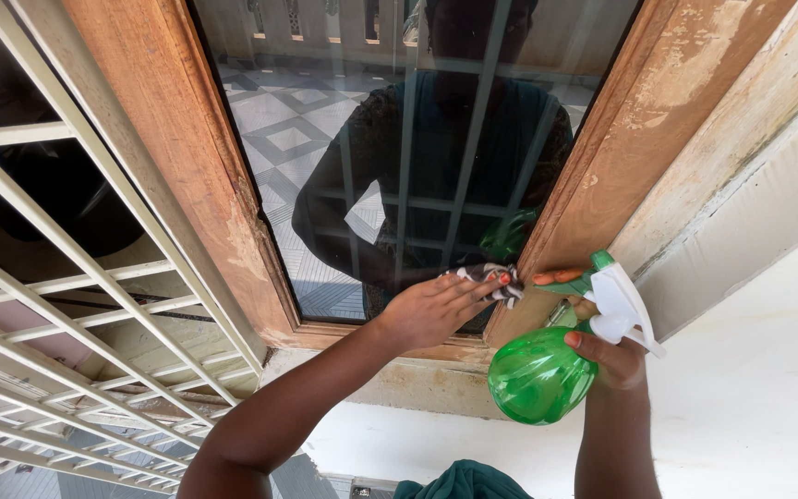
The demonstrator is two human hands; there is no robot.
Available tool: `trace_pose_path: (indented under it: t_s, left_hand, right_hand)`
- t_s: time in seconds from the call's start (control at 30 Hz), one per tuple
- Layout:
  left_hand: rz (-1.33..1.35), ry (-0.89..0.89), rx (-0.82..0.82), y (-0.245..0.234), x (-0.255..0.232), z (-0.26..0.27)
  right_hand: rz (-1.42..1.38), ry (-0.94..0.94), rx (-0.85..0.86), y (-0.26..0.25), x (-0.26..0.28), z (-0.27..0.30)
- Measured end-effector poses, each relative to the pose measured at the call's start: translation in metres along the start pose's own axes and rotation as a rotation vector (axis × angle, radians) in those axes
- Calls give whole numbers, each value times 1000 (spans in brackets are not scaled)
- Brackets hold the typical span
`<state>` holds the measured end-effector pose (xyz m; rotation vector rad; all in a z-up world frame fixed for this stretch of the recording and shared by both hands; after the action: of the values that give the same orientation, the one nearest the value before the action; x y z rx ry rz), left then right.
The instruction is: The person cleans a window pane and its wooden frame using a spray bottle and a patterned cloth. They repeatedly spray the glass and wipe it with the cloth, then wipe the surrounding frame.
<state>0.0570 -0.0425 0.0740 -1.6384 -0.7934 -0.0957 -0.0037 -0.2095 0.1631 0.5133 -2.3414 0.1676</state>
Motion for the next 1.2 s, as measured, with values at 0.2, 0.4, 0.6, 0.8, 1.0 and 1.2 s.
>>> trace_pose_path:
  t_s: [0.2, 0.4, 0.6, 0.8, 1.0, 1.2]
  left_hand:
    - [-3, 124, 138, 50, -25, 43]
    - [53, 36, 79, 4, 13, 69]
    - [-265, -470, -394, -124, 116, 96]
    - [-111, -555, -498, -190, 163, 54]
    - [86, -307, -508, -144, 102, 12]
    - [-10, 31, -89, -12, -4, 18]
  right_hand:
    - [4, 66, -10, 6, -6, 2]
    - [56, 89, 21, 4, -10, 6]
    - [34, 69, 43, 4, -11, 4]
    - [33, 52, 66, 1, -13, 4]
    - [61, 21, 67, 5, -10, 4]
    - [150, 42, 93, 5, -9, 4]
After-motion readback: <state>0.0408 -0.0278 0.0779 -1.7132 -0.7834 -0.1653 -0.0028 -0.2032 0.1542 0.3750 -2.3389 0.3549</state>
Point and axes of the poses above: each hand's wrist, its own z-axis away from the middle knuckle, its own y-axis out of the palm, x = y × z, the point moved 9 cm from there along -z, towards the middle knuckle, and after that the axes turned 8 degrees about x, right-handed, at the moved point
